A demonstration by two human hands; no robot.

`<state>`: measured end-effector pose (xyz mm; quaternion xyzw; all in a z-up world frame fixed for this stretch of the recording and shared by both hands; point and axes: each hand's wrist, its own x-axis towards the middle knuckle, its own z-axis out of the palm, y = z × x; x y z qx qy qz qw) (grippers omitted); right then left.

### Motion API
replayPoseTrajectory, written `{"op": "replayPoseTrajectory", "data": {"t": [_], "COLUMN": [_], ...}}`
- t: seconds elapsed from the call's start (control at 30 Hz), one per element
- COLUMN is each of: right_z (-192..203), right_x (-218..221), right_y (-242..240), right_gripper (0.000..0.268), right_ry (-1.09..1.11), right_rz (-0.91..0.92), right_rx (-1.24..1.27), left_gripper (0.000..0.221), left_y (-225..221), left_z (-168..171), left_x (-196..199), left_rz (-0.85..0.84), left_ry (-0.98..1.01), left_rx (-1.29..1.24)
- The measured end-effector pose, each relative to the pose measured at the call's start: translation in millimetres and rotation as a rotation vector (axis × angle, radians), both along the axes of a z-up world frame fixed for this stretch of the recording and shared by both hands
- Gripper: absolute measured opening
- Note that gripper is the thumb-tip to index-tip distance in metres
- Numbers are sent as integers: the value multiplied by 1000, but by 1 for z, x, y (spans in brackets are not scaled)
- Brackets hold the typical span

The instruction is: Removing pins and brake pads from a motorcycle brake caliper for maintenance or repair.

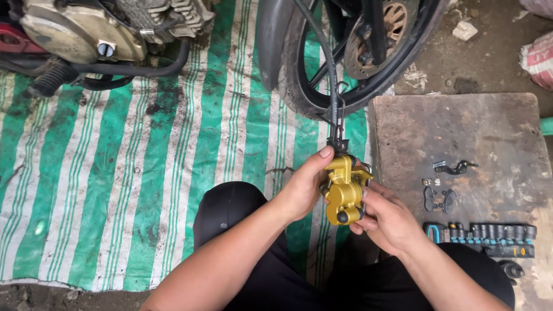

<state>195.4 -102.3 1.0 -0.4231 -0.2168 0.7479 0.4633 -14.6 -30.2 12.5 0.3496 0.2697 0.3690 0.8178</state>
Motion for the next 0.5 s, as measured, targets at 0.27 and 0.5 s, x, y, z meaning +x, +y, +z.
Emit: {"op": "replayPoseTrajectory", "data": {"t": [0.27, 0.5], "right_z": [16, 29], "right_x": [-6, 6], "right_y": [5, 2], "right_gripper": [10, 21], "right_ry": [-253, -148], "right_rz": [-100, -92], "right_rx": [190, 153], "left_gripper": [36, 30], "left_y": [-15, -69], "left_z": [52, 73], "left_x": [-47, -45], "left_rz": [264, 410], "left_ry": [850, 613], "left_rx": [578, 1044]}}
